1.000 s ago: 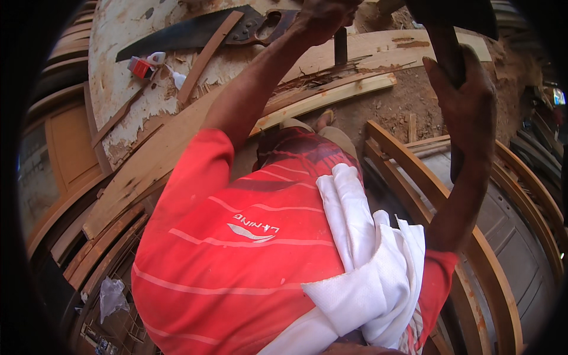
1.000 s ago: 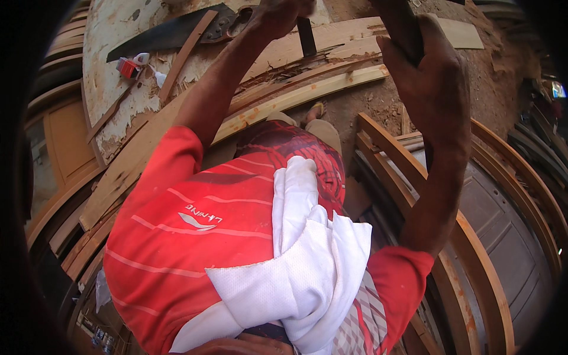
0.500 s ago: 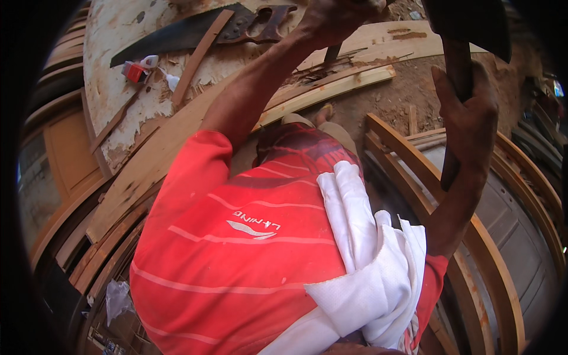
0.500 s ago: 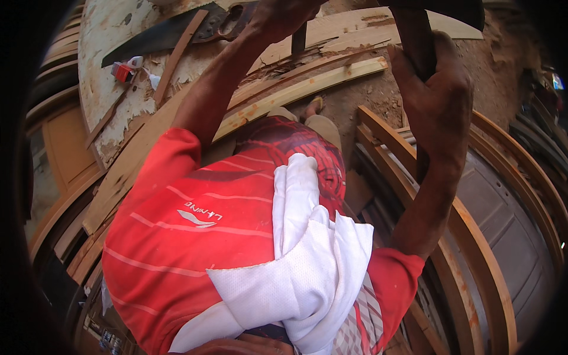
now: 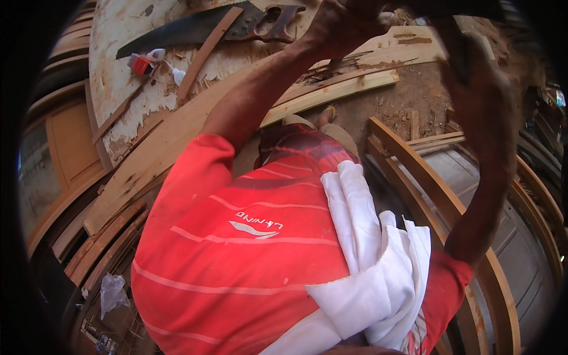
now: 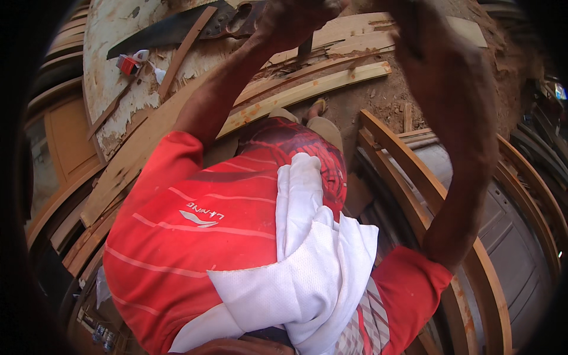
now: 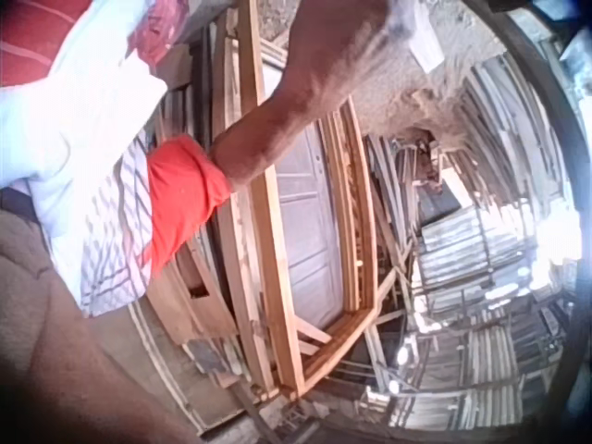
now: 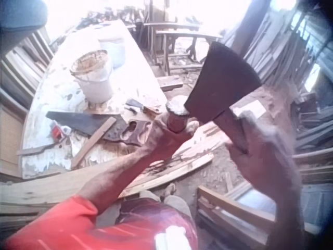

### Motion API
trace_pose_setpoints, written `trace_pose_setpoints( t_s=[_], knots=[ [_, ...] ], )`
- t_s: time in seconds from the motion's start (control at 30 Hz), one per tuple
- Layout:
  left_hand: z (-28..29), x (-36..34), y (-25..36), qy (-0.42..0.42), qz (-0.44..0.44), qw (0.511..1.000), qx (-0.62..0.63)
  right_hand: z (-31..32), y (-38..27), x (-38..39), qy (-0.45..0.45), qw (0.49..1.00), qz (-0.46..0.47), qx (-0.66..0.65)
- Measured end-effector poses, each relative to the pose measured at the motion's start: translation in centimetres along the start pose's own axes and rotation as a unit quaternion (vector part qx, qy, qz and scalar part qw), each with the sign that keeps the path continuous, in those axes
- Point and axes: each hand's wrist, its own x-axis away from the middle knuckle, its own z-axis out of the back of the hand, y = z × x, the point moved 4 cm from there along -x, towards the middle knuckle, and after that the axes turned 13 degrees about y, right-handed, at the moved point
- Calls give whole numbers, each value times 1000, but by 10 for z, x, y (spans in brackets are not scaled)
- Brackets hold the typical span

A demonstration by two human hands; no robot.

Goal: The person uses a chisel and mallet to carve and shape a curved wooden piece on a workbench. They repeatedly position the chisel and strike it to remove wood shavings, occasionally adjusting the piece and clearing debris.

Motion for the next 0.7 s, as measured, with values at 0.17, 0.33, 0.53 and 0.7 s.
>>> trace_pose_setpoints(
  t_s=[0.17,0.33,0.53,0.7],
  knots=[
    [13,9,-4,86,31,992,81,-22,-3,15,-14,994,-11,-111],
    [13,-19,-31,18,184,957,223,-17,8,29,-38,989,-106,-93],
    [-5,-21,-15,-37,116,987,110,-23,16,55,4,985,-131,-116],
    [-3,-15,0,-30,153,983,101,-19,16,68,22,983,-125,-131]
  ],
)
